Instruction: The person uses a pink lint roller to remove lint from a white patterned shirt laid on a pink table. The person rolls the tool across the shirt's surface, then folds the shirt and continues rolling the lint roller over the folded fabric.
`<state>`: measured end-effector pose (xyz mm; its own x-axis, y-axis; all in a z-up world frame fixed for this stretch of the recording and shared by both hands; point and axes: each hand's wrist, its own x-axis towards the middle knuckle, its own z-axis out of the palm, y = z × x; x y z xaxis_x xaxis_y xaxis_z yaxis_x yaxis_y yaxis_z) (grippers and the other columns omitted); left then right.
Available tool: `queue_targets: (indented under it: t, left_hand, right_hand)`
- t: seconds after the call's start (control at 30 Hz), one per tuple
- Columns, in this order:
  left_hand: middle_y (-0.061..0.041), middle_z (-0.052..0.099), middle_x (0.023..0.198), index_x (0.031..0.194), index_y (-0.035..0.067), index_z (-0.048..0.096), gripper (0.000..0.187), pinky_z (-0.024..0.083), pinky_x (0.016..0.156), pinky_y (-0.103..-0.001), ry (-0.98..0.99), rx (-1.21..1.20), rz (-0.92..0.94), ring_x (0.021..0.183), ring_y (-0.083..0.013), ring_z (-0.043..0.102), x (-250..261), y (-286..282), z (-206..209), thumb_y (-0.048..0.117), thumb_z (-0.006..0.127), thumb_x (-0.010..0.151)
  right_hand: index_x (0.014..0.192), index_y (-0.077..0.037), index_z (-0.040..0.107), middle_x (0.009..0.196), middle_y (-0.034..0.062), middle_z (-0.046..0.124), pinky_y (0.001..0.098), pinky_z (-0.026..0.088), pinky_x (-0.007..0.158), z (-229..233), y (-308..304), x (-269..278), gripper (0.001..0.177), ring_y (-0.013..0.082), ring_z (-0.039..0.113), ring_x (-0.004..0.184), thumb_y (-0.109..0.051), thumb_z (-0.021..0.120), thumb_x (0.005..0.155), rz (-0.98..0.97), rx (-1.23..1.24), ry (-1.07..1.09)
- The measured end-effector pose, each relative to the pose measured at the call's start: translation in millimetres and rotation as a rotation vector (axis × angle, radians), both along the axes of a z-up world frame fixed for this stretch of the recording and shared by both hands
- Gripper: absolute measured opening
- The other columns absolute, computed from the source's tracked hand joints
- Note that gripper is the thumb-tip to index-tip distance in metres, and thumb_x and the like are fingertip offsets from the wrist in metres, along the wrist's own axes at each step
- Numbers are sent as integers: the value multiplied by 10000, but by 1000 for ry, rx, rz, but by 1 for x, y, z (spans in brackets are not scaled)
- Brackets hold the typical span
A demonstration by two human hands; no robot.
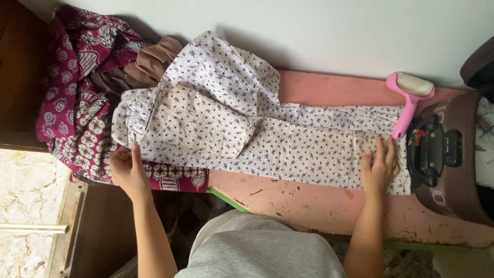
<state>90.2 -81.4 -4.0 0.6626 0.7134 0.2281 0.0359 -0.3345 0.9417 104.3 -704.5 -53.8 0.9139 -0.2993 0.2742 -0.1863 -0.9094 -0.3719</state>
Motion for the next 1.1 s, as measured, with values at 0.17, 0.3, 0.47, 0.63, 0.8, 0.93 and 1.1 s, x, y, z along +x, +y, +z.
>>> queue_targets:
  t: [0.17,0.3,0.47,0.63,0.8,0.93,1.1]
  left_hand:
    - [-103,682,868,1112,-40,662,333,412,615,-305,293,336,-95,657,-164,521,0,9,22,236,806,994]
    - [-100,696,962,1115,-82,614,330,502,728,-296,49,315,-165,774,-156,617,-20,17,24,183,792,1036]
    - [-169,648,1077,1261,-116,542,529,522,782,-366,185,557,4,901,-238,641,-27,2,3,235,820,980]
    - [-240,435,1325,1299,-47,468,587,439,1023,-487,104,1238,552,1175,-354,470,0,-38,-17,371,717,971]
    - [-146,494,1514,1448,116,491,484,358,1144,-491,227,1032,-363,1396,-279,435,30,-63,-12,452,515,1101]
    - [-118,361,1629,1582,150,378,684,263,1193,-512,336,1057,-434,1495,-312,329,38,-60,4,539,479,1029]
    - [-126,317,1661,1606,117,315,728,226,1212,-514,362,914,-442,1525,-344,286,35,-59,12,509,496,1019]
  right_hand:
    - [1545,-185,474,1636,139,338,568,208,1171,0,-1,0,523,343,303,1510,-328,512,1044,23,-33,-13]
    - [1539,-176,476,1630,144,342,571,219,1171,1,-1,-2,527,345,310,1508,-318,530,1035,52,-40,-19]
    - [1550,-179,463,1628,149,343,579,213,1182,3,3,-3,524,343,310,1511,-317,523,1048,56,-41,0]
    - [1557,-174,449,1640,151,306,582,164,1196,5,2,-1,526,345,270,1517,-339,479,1058,42,-38,34]
    - [1566,-191,427,1651,145,275,573,147,1206,4,4,0,535,340,251,1522,-398,461,1075,4,-46,87]
    - [1583,-180,381,1649,159,241,572,136,1194,9,7,1,581,355,223,1519,-430,461,1065,14,-65,119]
    - [1579,-193,387,1639,152,256,562,152,1191,16,11,0,602,347,235,1508,-438,487,1039,15,-64,101]
